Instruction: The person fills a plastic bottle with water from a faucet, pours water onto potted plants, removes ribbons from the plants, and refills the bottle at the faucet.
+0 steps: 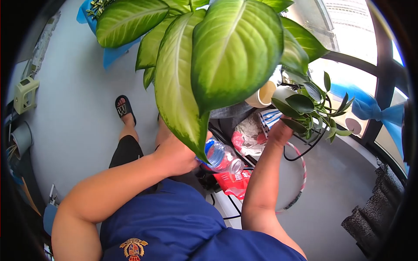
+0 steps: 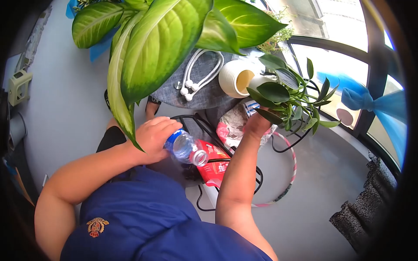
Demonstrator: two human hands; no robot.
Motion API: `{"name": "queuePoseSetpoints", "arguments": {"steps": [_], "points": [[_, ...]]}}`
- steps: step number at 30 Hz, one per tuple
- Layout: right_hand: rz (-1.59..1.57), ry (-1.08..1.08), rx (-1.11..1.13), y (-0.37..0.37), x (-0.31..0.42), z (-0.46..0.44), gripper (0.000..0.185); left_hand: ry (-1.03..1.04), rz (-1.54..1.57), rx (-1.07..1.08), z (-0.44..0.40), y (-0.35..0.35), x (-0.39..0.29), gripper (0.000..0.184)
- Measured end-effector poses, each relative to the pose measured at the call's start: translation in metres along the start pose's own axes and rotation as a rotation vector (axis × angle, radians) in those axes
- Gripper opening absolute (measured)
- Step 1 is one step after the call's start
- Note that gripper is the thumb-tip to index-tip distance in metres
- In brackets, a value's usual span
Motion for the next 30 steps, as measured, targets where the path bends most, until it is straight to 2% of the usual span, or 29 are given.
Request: {"name": "queuePoseSetpoints", "arguments": {"steps": [2,6,12,15,19,22,30], "points": [[-0.049,-0.027,0.032,0.001,-0.001,-0.001,0.042,0.04,-0.004,-0.097,-0.011,0.002,0.001,0.061],[-0.056,-0.014,0.026,0.007,0.0,0.001,0.039,-0.043,-0.055,-0.065,-0.041,0.014,0.01,0.06],[-0.064,-0.004,0.028,0.009,0.0,0.001,0.039,-0.064,-0.098,-0.01,-0.101,0.013,0.007,0.052],[-0.075,0.046,-0.023,0.002,-0.008,0.0,0.04,-0.33,-0.226,0.174,-0.123,0.032,0.03,0.051],[-0.059,-0.007,0.008,0.004,-0.006,0.001,0.04,-0.348,-0.275,0.182,-0.143,0.034,0.029,0.052],[-0.082,-0.009,-0.024,-0.001,-0.01,0.001,0.041,-0.4,-0.251,0.339,-0.153,0.044,0.031,0.049],[-0.089,0.006,-0.026,-0.003,-0.008,-0.009,0.037,-0.429,-0.245,0.46,-0.157,0.043,0.018,0.045]]}}
Point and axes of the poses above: each hand's wrist, its own z-axis away from the middle knuckle, its own y-axis out of the palm, x = y × z, the point moved 9 cm from there along -z, towards the middle knuckle, and after that the axes turned 1 degree about -y, right-handed, at the moved point
